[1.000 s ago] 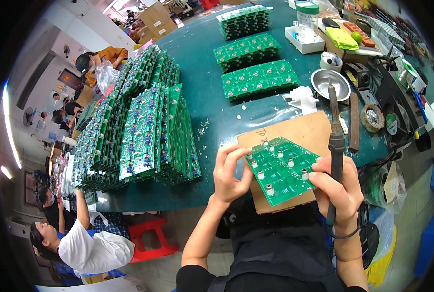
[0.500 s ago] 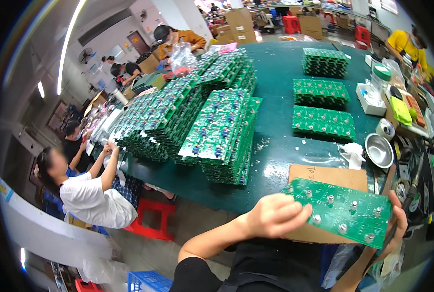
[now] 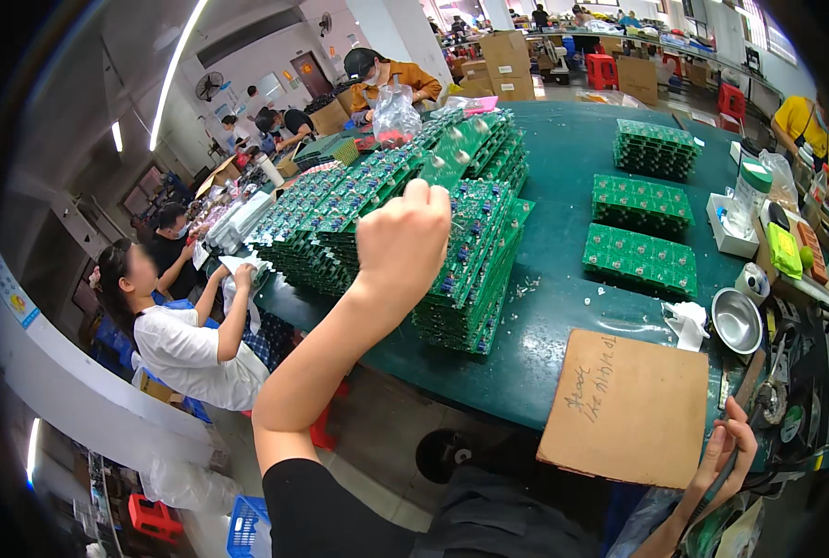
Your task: The person solders electronic components onto a circuit board using a soldering iron. The person then stacks the circuit board, inserts components into another circuit board by hand, and solders them with the soldering iron.
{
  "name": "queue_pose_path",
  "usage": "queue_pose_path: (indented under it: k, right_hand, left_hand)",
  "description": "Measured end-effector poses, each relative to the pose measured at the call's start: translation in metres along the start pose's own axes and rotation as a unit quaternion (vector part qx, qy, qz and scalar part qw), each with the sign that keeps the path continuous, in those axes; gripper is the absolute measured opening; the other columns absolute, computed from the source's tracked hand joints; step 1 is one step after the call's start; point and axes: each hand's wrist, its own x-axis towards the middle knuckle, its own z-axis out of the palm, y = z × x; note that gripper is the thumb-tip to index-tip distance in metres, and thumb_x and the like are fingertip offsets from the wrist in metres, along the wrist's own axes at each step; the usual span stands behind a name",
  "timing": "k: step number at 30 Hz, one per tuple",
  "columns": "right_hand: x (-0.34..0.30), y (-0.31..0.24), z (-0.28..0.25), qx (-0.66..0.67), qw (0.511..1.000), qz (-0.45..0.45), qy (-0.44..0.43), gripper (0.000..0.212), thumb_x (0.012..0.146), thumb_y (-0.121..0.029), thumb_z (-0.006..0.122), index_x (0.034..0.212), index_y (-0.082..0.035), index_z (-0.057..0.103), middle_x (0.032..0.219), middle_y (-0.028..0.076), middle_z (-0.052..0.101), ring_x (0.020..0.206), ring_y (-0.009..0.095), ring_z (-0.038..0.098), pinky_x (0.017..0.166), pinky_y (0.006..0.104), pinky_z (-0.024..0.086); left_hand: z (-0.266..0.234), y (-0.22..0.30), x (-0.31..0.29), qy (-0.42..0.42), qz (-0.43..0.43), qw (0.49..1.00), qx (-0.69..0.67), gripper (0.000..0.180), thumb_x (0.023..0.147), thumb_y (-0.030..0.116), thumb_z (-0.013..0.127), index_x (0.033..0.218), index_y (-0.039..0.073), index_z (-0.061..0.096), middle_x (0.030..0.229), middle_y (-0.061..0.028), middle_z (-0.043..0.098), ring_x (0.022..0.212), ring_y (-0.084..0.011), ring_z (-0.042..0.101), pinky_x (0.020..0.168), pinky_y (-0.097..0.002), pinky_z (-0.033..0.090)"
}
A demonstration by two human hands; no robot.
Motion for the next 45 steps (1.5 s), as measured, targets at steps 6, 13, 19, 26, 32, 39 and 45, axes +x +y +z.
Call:
queue_pose_path:
  k: [6, 13, 19, 26, 32, 39, 45]
  right_hand:
    - [-0.007, 0.003, -0.012, -0.068, 0.998, 0.011, -0.003, 0.015, 0.096, 0.000, 0.050, 0.110, 0.001, 0.051, 0.127, 0.027, 0.054, 0.118, 0.029, 0.054, 0.097, 0.0371, 0.043]
    - [-0.013, 0.016, -0.013, -0.064, 0.997, 0.040, -0.008, 0.013, 0.096, 0.001, 0.048, 0.109, 0.001, 0.051, 0.128, 0.026, 0.054, 0.121, 0.031, 0.052, 0.102, 0.0391, 0.040]
    - [-0.020, 0.030, -0.027, -0.062, 0.994, 0.085, -0.021, 0.016, 0.098, -0.001, 0.045, 0.114, 0.002, 0.047, 0.136, 0.024, 0.047, 0.118, 0.027, 0.053, 0.102, 0.0363, 0.041]
    - [-0.018, 0.032, -0.017, 0.003, 0.998, 0.043, -0.041, 0.015, 0.096, 0.000, 0.051, 0.111, 0.004, 0.052, 0.125, 0.024, 0.055, 0.110, 0.029, 0.058, 0.097, 0.0369, 0.046]
    - [-0.012, 0.029, -0.003, -0.046, 0.993, 0.093, -0.056, 0.010, 0.094, 0.001, 0.051, 0.104, 0.002, 0.053, 0.122, 0.024, 0.059, 0.113, 0.030, 0.056, 0.103, 0.0393, 0.039]
    - [-0.009, 0.031, -0.011, -0.094, 0.993, 0.059, -0.047, 0.016, 0.095, -0.003, 0.050, 0.109, 0.004, 0.055, 0.122, 0.022, 0.060, 0.114, 0.029, 0.055, 0.103, 0.0395, 0.039]
    - [-0.021, 0.051, -0.033, -0.112, 0.990, 0.083, -0.035, 0.023, 0.098, 0.001, 0.042, 0.119, 0.004, 0.050, 0.130, 0.022, 0.054, 0.120, 0.029, 0.053, 0.106, 0.0369, 0.038]
  left_hand:
    - [0.030, 0.014, 0.019, -0.129, 0.001, 0.992, -0.003, 0.009, 0.074, 0.010, 0.067, 0.083, 0.008, 0.065, 0.086, -0.0096, 0.064, 0.071, -0.0254, 0.069, 0.058, -0.0372, 0.055]
    - [0.034, 0.001, 0.030, -0.270, -0.020, 0.961, -0.049, 0.038, 0.083, 0.042, 0.069, 0.088, 0.004, 0.067, 0.083, -0.0149, 0.070, 0.078, -0.0331, 0.070, 0.064, -0.0451, 0.056]
    - [0.029, 0.001, 0.027, -0.295, -0.058, 0.946, -0.120, 0.059, 0.083, 0.063, 0.060, 0.090, 0.005, 0.069, 0.087, -0.0164, 0.070, 0.084, -0.0332, 0.070, 0.070, -0.0465, 0.056]
    - [0.013, -0.001, 0.017, -0.236, -0.100, 0.955, -0.149, 0.054, 0.084, 0.059, 0.062, 0.091, 0.005, 0.067, 0.094, -0.0159, 0.066, 0.090, -0.0356, 0.066, 0.077, -0.0468, 0.054]
    - [0.009, 0.008, 0.000, -0.094, -0.065, 0.977, -0.178, 0.037, 0.084, 0.041, 0.071, 0.105, 0.010, 0.066, 0.091, -0.0126, 0.060, 0.085, -0.0319, 0.064, 0.072, -0.0414, 0.053]
    - [0.029, 0.010, -0.013, -0.149, -0.102, 0.953, -0.242, 0.040, 0.085, 0.042, 0.068, 0.104, 0.007, 0.067, 0.095, -0.0183, 0.062, 0.088, -0.0361, 0.065, 0.074, -0.0450, 0.054]
    - [0.022, 0.011, -0.018, -0.167, -0.122, 0.945, -0.255, 0.042, 0.086, 0.046, 0.067, 0.107, 0.009, 0.068, 0.095, -0.0151, 0.060, 0.088, -0.0330, 0.064, 0.078, -0.0427, 0.052]
